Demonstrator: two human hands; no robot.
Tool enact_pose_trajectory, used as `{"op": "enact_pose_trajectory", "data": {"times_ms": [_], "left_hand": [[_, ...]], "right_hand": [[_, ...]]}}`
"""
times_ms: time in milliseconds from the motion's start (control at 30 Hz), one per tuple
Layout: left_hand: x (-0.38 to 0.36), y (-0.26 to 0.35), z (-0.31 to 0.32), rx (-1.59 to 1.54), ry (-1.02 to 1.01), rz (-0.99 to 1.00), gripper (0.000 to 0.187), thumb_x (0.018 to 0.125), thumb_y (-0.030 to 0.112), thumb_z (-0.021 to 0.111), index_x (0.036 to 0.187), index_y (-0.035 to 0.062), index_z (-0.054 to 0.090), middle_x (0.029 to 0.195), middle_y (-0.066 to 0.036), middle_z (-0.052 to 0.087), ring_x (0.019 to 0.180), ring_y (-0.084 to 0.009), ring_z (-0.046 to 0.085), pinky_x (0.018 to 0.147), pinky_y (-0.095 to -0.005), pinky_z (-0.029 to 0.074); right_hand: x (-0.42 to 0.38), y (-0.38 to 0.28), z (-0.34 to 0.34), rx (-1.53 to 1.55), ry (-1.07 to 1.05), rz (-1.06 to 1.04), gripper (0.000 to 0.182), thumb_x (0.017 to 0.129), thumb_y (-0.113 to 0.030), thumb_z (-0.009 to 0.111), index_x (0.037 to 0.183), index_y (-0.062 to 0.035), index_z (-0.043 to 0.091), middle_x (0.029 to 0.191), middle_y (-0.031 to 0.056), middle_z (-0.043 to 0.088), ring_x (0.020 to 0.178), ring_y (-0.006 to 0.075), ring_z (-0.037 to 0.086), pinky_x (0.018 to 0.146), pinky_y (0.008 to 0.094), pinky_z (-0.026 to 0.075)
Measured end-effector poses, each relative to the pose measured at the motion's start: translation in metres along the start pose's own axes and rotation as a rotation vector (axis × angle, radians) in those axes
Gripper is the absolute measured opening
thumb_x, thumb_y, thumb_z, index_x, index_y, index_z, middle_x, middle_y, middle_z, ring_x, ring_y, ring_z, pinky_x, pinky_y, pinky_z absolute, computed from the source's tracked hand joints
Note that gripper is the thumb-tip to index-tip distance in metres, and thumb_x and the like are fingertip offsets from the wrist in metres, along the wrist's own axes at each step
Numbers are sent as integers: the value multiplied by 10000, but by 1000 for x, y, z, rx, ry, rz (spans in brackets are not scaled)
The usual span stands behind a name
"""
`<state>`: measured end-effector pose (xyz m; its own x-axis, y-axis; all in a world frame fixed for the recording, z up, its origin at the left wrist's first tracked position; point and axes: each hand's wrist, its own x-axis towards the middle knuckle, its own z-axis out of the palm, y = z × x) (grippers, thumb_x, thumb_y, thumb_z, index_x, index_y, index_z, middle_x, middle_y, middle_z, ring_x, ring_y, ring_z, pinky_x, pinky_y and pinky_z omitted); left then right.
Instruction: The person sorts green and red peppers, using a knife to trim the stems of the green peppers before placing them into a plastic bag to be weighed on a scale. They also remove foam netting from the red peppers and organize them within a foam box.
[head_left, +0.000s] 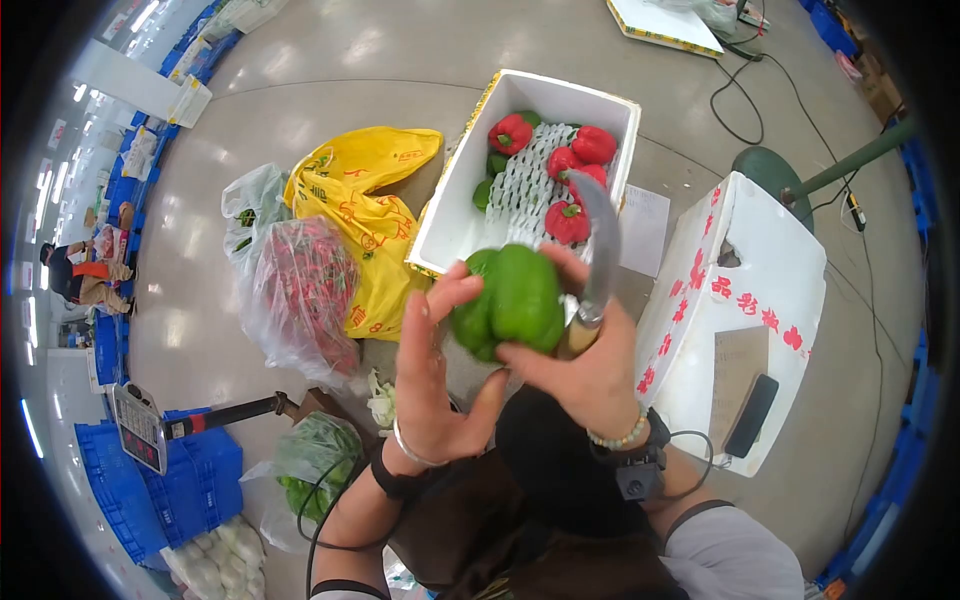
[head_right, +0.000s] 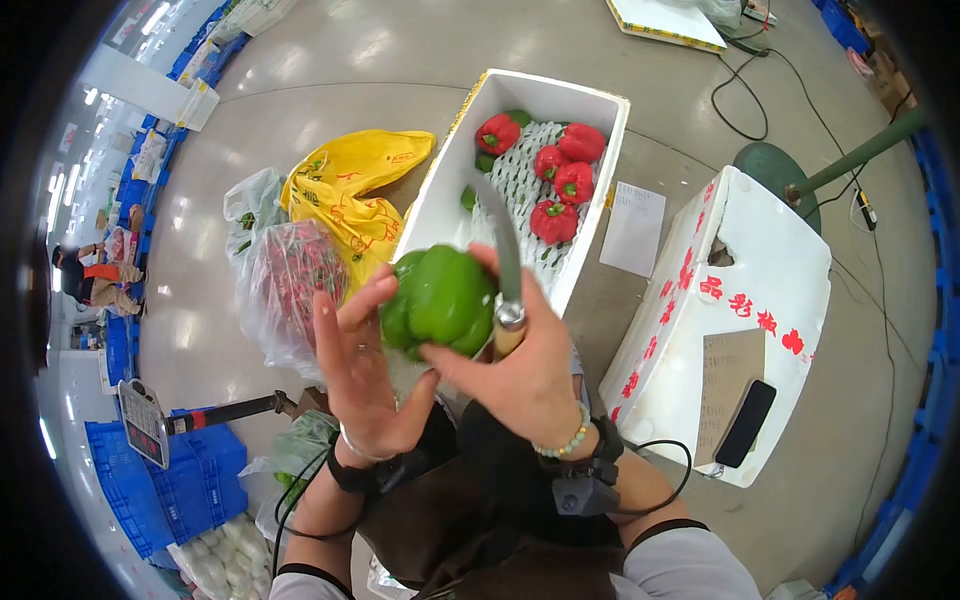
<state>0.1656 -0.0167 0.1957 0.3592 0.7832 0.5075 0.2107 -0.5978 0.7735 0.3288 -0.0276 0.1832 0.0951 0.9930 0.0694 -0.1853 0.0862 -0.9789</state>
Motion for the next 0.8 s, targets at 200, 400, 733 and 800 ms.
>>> {"op": "enact_pose_trajectory", "data": {"times_ms": [200,400,733,800], "left_hand": [[13,12,-4,-427,505,-492,668,874,-53,506,1481,34,242,1266,-171,521,968,-253,633,895,-299,459],[23,-29,-16,-317,483,-569,654,864,-10,600,1450,32,312,1279,-213,544,1172,-278,550,1031,-406,397],[39,-19,-16,-404,190,-698,626,753,87,768,1298,17,466,1487,-202,303,1342,-263,376,1073,-420,333],[32,-21,-12,-359,236,-678,459,834,114,705,1236,-20,528,1399,-209,440,1264,-242,466,1036,-365,379]], "right_hand": [[10,2,-17,53,78,-68,789,675,13,814,1348,-7,403,1250,100,528,1105,158,565,907,283,496],[4,-6,-14,37,101,-105,830,648,-25,846,1358,-37,416,1273,73,521,1077,135,560,856,272,495],[2,-26,-18,-299,123,-333,885,536,-113,897,1312,-31,478,1159,97,604,1049,253,545,901,339,445],[-3,-38,-14,-283,97,-320,894,533,-123,902,1313,-24,476,1145,101,627,1059,251,539,922,351,433]]}}
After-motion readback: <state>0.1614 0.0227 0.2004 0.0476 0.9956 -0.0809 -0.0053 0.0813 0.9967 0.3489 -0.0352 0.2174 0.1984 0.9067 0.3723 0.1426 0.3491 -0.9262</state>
